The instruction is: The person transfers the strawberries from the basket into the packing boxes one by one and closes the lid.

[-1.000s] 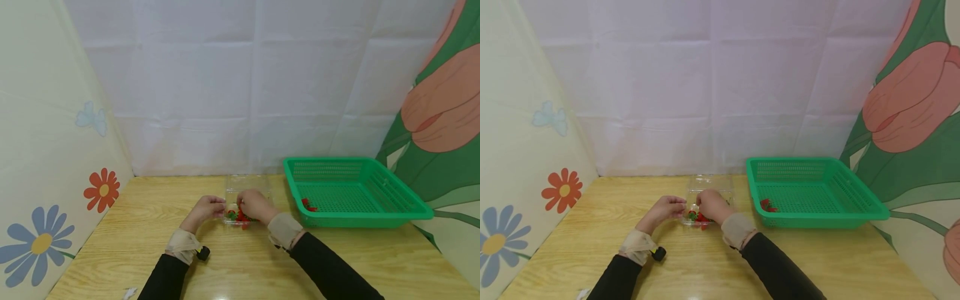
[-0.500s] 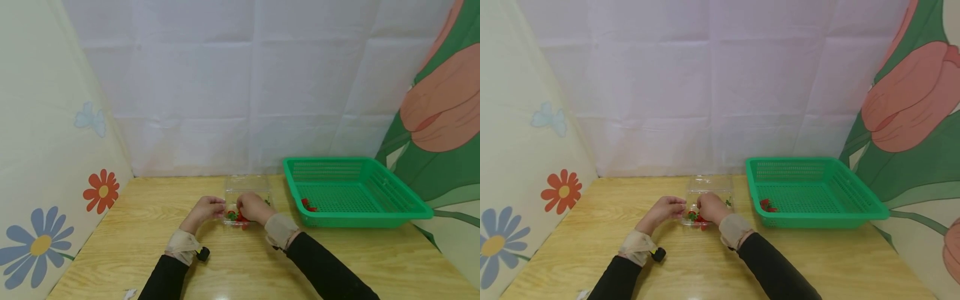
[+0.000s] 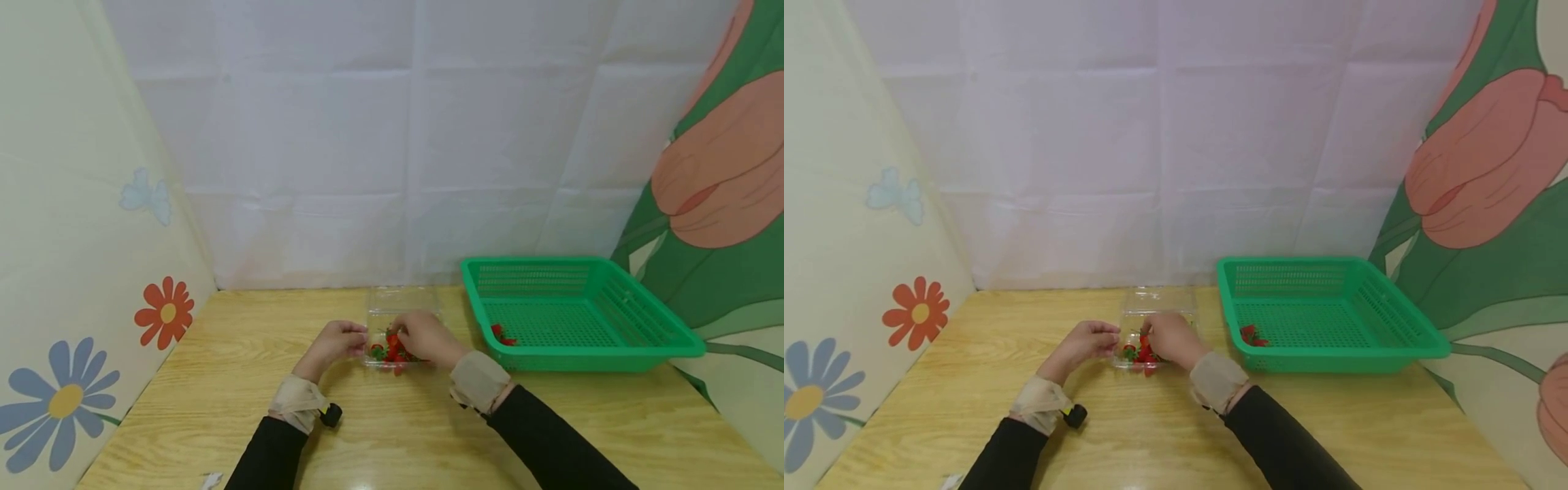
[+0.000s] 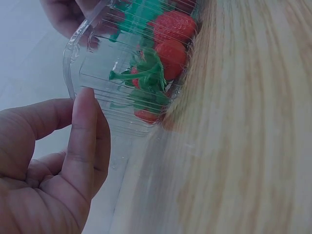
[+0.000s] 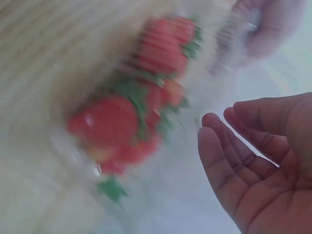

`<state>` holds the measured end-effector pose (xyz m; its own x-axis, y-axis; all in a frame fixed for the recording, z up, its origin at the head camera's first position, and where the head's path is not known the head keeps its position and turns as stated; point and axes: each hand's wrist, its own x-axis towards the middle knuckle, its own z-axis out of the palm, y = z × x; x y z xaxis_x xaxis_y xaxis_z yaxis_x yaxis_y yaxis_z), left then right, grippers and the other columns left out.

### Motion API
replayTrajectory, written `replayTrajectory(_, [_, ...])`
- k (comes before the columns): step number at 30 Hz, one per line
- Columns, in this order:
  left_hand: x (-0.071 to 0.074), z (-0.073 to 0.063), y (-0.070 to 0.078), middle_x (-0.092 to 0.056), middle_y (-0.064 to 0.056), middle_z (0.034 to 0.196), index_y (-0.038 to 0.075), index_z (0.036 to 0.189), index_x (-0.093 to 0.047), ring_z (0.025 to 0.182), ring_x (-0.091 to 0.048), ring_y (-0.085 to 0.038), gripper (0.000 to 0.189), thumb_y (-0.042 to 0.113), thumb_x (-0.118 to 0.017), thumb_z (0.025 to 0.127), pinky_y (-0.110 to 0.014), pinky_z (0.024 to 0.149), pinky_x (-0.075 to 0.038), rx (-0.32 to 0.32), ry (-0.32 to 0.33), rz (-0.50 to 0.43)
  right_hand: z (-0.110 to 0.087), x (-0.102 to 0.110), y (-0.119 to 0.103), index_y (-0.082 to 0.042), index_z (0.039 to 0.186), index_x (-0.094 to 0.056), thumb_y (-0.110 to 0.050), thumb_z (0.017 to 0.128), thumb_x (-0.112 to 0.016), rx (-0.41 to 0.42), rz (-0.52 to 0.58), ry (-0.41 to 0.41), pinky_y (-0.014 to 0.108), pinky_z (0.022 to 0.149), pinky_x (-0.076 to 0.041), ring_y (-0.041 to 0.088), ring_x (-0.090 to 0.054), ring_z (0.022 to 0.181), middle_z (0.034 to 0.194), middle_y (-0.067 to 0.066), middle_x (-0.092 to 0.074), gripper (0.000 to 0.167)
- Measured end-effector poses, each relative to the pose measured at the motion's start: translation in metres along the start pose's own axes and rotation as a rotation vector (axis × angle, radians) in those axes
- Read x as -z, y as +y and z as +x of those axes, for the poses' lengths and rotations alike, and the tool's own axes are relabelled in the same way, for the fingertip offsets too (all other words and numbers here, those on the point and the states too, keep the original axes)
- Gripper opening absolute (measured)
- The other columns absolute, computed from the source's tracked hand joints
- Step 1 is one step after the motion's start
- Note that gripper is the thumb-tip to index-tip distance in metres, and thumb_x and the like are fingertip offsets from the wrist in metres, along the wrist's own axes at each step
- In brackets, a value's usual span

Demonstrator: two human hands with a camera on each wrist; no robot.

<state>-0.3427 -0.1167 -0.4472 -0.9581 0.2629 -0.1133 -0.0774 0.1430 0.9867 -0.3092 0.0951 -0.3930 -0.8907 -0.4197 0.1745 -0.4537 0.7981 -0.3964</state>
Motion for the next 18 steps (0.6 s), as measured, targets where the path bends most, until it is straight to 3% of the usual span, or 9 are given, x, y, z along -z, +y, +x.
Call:
replayTrajectory(8, [-0.001,0.0,0.0,-0.067,-0.012,0.092,-0.021,0.124,-0.056,0.069,-0.062,-0.008,0.03,-0.005,-0.056,0.099,-0.019,0.065,-0.057,-0.01,-0.01,-0.009,-0.019,0.048,0.01,0.0,0.119,-0.069,-0.003,0.101,-0.059,-0.063,0.048,0.01,0.035,0.07,-0.056,0.015,-0.061,0.077,0.101,0.012,-0.071,0.022])
replayTrajectory(18, [-0.002,-0.001,0.002,-0.068,-0.022,0.101,-0.019,0.125,-0.056,0.071,-0.063,-0.01,0.03,-0.003,-0.057,0.099,-0.02,0.067,-0.058,0.002,-0.003,0.005,-0.051,0.105,0.043,0.003,0.125,-0.066,-0.007,0.102,-0.06,-0.136,0.003,0.1,0.047,0.082,-0.058,0.032,-0.066,0.099,0.111,0.018,-0.069,0.027])
